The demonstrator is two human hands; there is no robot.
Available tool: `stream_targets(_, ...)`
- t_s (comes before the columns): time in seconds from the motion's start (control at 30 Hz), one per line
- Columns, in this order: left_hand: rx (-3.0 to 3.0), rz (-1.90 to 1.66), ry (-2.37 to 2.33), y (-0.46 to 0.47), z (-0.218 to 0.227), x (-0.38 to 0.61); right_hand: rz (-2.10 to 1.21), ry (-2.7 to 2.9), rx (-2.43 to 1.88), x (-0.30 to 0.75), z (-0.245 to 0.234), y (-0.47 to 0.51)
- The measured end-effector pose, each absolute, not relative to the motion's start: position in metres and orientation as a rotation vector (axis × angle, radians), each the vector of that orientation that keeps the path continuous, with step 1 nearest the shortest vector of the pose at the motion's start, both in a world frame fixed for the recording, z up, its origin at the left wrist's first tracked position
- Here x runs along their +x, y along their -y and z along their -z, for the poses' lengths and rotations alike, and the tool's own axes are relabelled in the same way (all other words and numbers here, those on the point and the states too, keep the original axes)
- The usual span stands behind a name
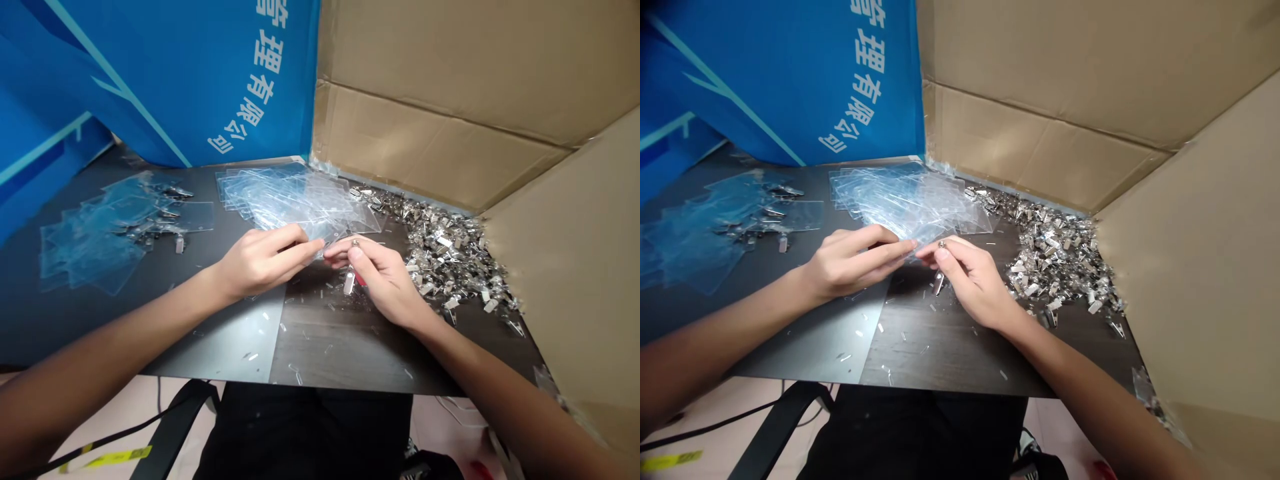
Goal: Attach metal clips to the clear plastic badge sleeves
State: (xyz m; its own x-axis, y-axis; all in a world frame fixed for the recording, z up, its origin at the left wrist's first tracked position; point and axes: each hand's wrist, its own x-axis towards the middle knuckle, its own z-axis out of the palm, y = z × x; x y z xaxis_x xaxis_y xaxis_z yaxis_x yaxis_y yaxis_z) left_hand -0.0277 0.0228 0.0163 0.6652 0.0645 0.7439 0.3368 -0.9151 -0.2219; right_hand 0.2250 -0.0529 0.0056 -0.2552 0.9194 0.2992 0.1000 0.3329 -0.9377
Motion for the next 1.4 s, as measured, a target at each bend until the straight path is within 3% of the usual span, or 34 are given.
stream_targets(0.2, -2.560, 1.084, 0.324, -0.016, -0.013, -0.023, -0.906, 1.575, -0.893, 0.221, -0.001, 0.060)
stream_targets(0.37, -2.781, 1.058, 0.514, -0.014, -0.009, -0.021, -0.531, 1.862, -0.940, 0.225, -0.008, 0.059)
stream_targets(0.53, -3.160, 1.321, 0.570, -0.012, -0.010, -0.015, -0.356, 1.898, -0.933, 0.226, -0.010, 0.061)
stream_targets(0.83, -3.306, 1.716, 1.302, -0.008, -0.001, 0.002, -0.241, 2.006, -0.818, 0.226, -0.004, 0.060)
stream_targets(1.1, -3.154, 1.746, 1.529, -0.002, -0.006, 0.005, -0.113, 2.133, -0.903, 0.223, -0.001, 0.060)
stream_targets(1.23, -3.148, 1.704, 1.565, -0.003, -0.005, 0.004, -0.182, 2.117, -0.882, 0.220, 0.000, 0.064)
stream_targets(1.4, -3.215, 1.922, 1.739, -0.013, 0.000, 0.001, -0.649, 1.838, -0.919, 0.218, -0.004, 0.067)
